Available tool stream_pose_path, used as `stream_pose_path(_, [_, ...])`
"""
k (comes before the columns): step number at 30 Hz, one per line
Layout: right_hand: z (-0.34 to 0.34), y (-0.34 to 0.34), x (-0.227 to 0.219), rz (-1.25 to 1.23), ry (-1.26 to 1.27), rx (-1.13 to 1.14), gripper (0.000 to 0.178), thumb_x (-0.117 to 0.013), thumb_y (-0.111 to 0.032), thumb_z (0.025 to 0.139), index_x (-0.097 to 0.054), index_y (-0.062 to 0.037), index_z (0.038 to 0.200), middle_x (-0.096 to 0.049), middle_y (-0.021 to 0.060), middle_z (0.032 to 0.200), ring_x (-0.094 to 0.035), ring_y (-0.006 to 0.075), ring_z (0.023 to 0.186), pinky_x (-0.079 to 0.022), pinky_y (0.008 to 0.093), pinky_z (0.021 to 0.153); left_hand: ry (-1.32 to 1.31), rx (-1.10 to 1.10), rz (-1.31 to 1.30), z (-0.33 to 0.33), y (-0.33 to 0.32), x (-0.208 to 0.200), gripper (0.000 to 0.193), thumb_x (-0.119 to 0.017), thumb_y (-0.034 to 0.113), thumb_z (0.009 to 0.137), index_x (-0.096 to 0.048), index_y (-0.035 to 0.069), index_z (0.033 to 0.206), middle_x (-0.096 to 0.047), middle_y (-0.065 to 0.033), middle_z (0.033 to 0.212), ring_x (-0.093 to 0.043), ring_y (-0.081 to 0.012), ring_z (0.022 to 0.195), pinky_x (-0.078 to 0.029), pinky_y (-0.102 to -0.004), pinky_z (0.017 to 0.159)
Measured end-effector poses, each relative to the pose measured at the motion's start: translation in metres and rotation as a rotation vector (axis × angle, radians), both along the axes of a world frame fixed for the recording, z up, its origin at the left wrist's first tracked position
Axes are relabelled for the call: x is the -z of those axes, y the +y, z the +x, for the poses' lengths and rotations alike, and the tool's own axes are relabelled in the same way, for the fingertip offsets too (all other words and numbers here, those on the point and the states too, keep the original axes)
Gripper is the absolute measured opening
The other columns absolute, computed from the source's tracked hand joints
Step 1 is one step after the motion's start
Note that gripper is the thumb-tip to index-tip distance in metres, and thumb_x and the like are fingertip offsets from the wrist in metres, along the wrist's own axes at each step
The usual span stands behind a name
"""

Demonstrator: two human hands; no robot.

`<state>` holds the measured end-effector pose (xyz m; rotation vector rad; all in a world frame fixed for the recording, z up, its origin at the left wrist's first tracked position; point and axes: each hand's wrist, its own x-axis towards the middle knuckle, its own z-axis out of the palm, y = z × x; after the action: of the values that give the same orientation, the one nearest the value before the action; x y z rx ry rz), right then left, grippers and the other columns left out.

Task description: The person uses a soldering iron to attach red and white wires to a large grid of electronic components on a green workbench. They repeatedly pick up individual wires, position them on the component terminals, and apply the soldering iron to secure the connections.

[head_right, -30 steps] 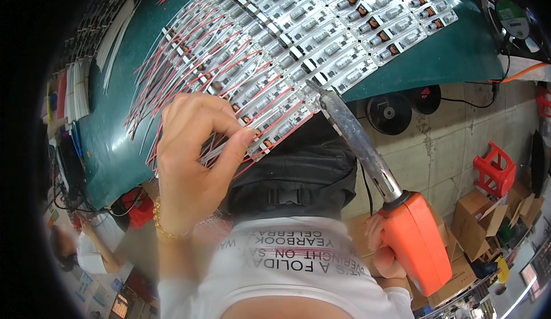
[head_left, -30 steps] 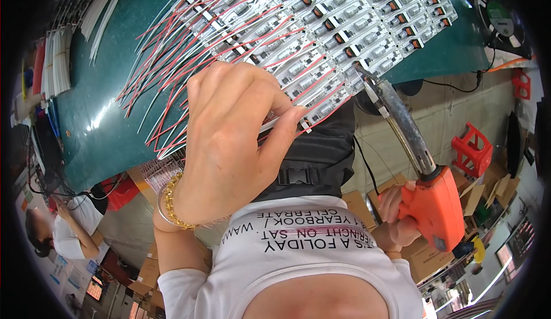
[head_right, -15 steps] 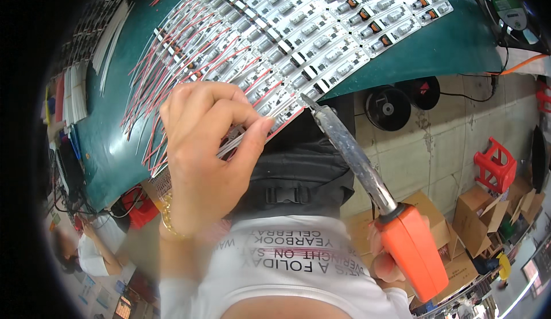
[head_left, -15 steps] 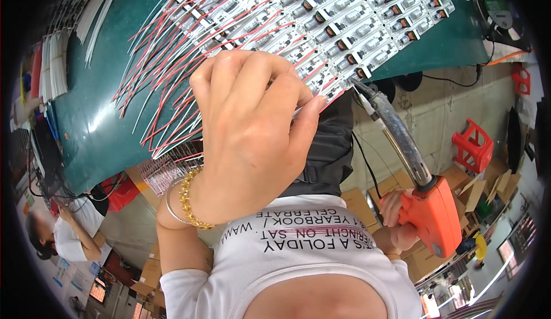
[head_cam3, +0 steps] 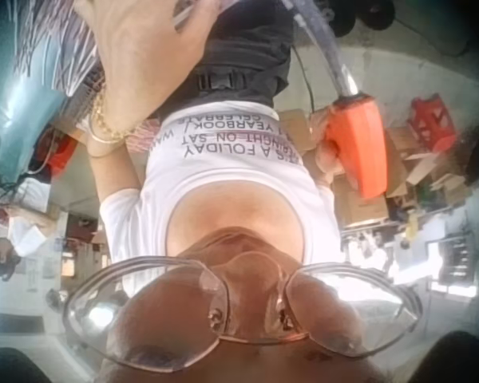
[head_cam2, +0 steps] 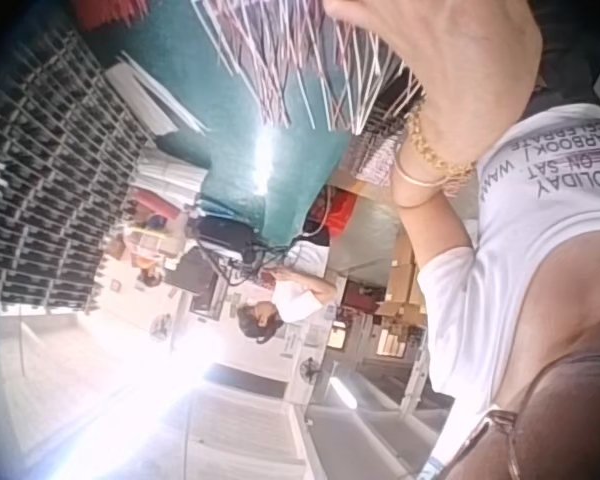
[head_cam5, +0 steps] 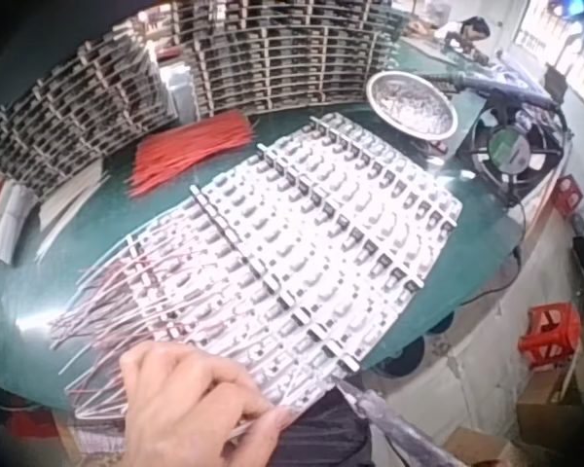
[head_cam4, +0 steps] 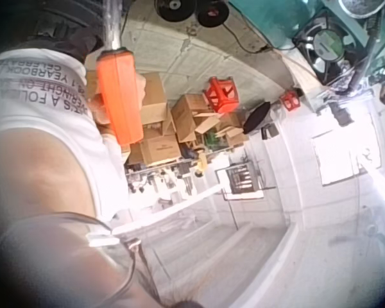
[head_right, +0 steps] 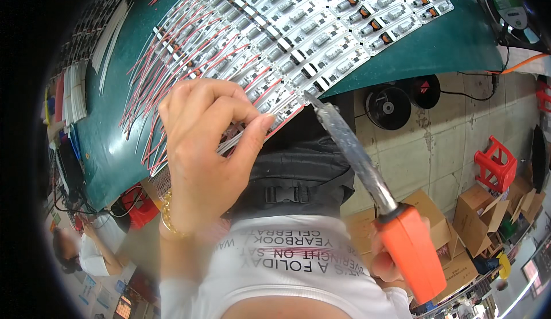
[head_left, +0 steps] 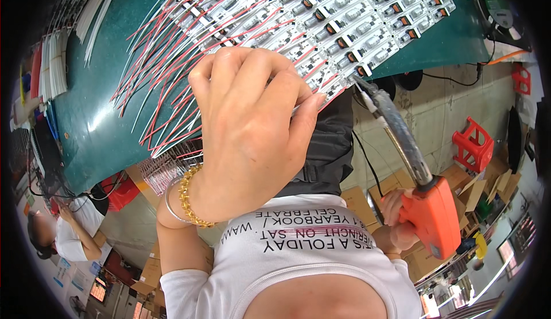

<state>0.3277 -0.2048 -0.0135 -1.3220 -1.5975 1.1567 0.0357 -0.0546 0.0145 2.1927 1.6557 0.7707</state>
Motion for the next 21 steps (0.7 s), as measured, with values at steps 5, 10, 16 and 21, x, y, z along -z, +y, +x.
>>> stream_pose_path(5, [-0.012,0.009,-0.001,-0.021,0.17,0.02,0.084,-0.062,-0.06,0.085,-0.04,0.0056,0.133,-0.046,-0.0047,0.054,-0.044,0.0101,0.045,-0.038,0.0272,0.051,-0.002,0.002,-0.002,0.0,0.001,0.001,0.015,-0.078,0.007,0.07,-0.064,0.01,0.073,-0.061,-0.0007,0.086,-0.053,-0.0222,0.086,-0.033,-0.0361,0.084])
stream_pose_path(10, [-0.016,0.02,0.003,-0.015,0.194,0.023,0.082,-0.061,-0.058,0.087,-0.04,0.006,0.133,-0.046,-0.0043,0.054,-0.043,0.01,0.044,-0.038,0.0267,0.049,-0.006,-0.02,0.0,-0.003,-0.002,-0.001,0.015,-0.078,0.005,0.069,-0.064,0.009,0.074,-0.061,-0.0018,0.087,-0.053,-0.0228,0.087,-0.034,-0.0352,0.083])
stream_pose_path(16, [-0.041,0.04,0.003,0.009,0.353,0.121,0.078,-0.06,-0.055,0.089,-0.041,0.0066,0.132,-0.046,-0.0037,0.053,-0.042,0.0098,0.043,-0.037,0.0261,0.047,0.004,-0.01,-0.117,-0.053,-0.008,-0.026,0.016,-0.078,0.009,0.071,-0.063,0.009,0.075,-0.061,-0.0044,0.09,-0.054,-0.0259,0.093,-0.039,-0.039,0.087])
stream_pose_path(21, [-0.054,0.064,0.001,0.033,0.404,0.134,0.074,-0.06,-0.052,0.091,-0.042,0.0076,0.131,-0.045,-0.003,0.052,-0.042,0.0095,0.042,-0.038,0.0253,0.045,-0.028,-0.293,-0.154,-0.157,0.015,-0.037,0.007,-0.07,0.003,0.079,-0.064,0.0,0.08,-0.064,-0.0082,0.083,-0.059,-0.018,0.08,-0.045,-0.03,0.076])
